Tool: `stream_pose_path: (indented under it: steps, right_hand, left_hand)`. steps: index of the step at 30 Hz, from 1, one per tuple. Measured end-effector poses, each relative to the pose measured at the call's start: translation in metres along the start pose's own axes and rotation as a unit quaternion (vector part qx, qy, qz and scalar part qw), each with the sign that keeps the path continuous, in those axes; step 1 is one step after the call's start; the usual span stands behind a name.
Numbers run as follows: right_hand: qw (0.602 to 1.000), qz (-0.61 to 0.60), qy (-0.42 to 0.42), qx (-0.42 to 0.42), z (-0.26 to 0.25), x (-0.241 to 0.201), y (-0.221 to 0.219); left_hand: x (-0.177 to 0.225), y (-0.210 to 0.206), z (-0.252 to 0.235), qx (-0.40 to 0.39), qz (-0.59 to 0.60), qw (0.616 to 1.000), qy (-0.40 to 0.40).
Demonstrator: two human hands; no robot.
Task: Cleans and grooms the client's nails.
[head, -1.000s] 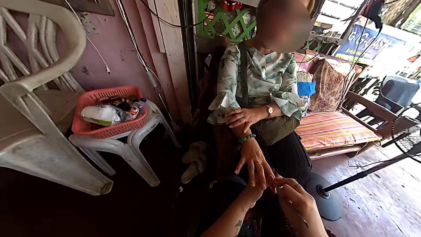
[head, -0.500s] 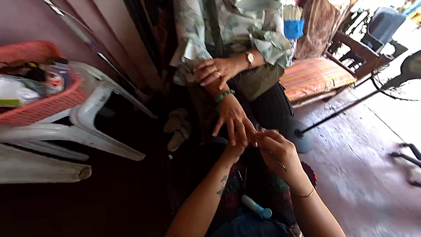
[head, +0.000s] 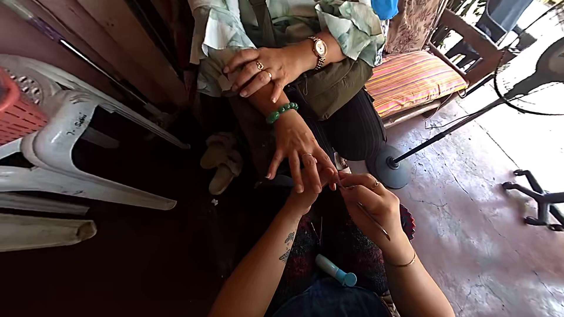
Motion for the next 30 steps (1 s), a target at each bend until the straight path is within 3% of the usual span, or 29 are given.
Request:
stream_pose_path:
  steps: [18, 30]
  right_hand:
    - [0.998, 0.058, -0.011, 0.024, -0.001, -0.003, -0.006]
    - [1.000, -0.017, -0.006, 0.025, -0.005, 0.001, -0.004]
  left_hand:
    - [0.001, 0.001, 0.000, 0.001, -0.035, 0.999, 0.019]
    - [0.002, 0.010, -0.001, 0.013, -0.048, 0.997, -0.051]
Point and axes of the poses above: each hand's wrist, its own z-axis away from the middle knuckle, its own y-axis out of the back of the hand, x = y × z, the point moved 10 cm from there along -z, towards the middle knuckle, and after that the axes turned 8 degrees about -x, right-handed, at the moved point
